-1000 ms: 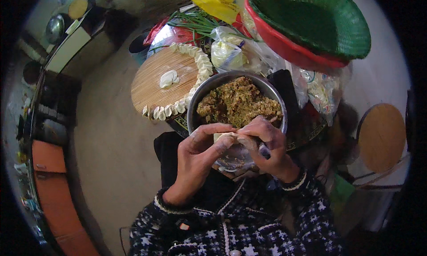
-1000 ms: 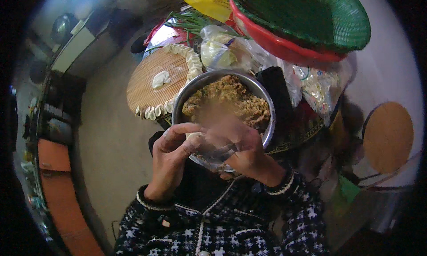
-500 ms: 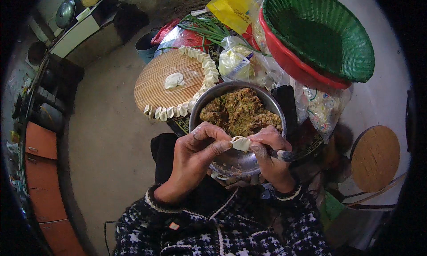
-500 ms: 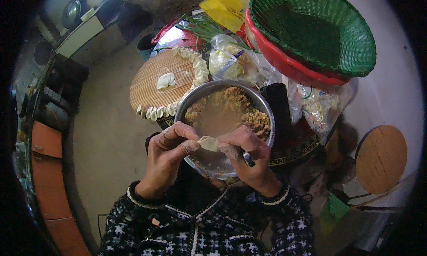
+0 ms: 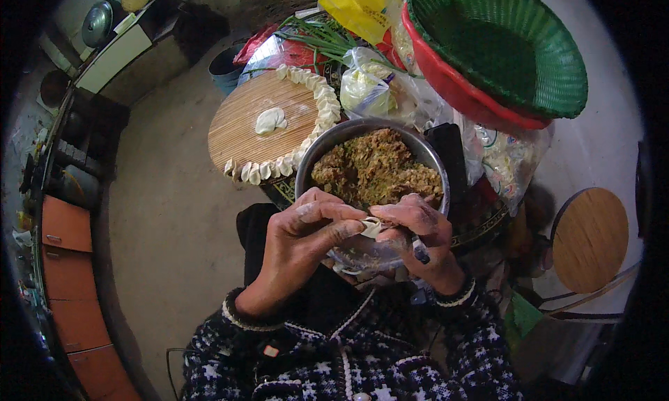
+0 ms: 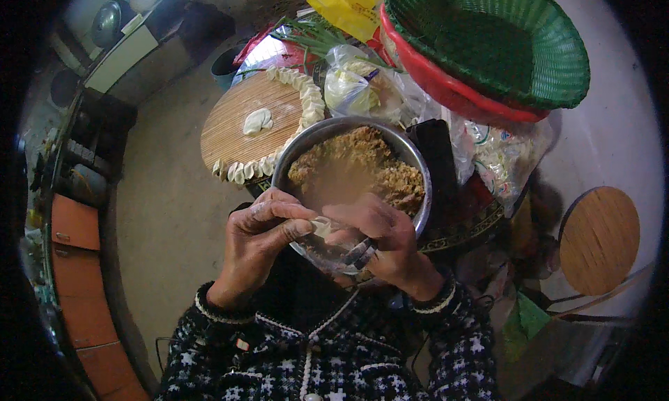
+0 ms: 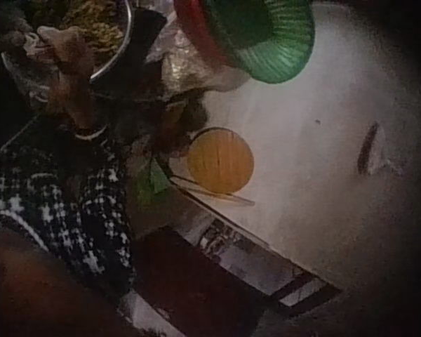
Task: The person fills dumpling wrappers with a meat and vegetable mixture using chopsticks, folds and seals each dumpling, and places them on a bamboo tray. The process is repeated multiple times throughout the clip.
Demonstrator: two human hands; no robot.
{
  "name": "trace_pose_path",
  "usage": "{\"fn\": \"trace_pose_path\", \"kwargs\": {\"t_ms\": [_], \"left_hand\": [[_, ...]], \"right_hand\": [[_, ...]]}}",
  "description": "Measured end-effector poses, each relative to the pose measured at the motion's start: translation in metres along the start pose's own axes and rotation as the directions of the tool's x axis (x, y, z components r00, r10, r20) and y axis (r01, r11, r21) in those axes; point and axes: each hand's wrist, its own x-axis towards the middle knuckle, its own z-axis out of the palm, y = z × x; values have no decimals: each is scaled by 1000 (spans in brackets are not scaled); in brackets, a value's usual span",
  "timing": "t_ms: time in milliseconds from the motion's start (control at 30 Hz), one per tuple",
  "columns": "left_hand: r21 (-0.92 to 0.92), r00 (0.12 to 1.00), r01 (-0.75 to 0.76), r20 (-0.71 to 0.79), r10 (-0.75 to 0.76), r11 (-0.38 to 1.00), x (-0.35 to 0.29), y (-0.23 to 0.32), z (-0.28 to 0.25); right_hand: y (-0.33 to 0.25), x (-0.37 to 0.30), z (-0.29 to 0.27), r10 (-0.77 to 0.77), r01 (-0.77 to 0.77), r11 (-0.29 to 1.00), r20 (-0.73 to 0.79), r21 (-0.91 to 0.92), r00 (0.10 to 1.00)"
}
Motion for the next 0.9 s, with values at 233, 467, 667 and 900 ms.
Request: {"fn": "trace_pose_path", "kwargs": {"t_ms": [233,467,667,900], "left_hand": [[184,992,-127,28,124,975,1,-6,-3],[258,970,-217,-52,237,942,-3,-16,7],[216,964,-220,-101,246,951,-8,-25,21],[110,989,-72,-123,85,991,-11,-26,21]], "right_hand": [[3,3,2,-143,152,979,72,-137,987],[-1,-1,17,-6,8,988,14,-153,1000],[-2,-2,23,-53,46,969,-24,-242,998],[1,-5,29,-38,23,971,-58,-236,998]]}}
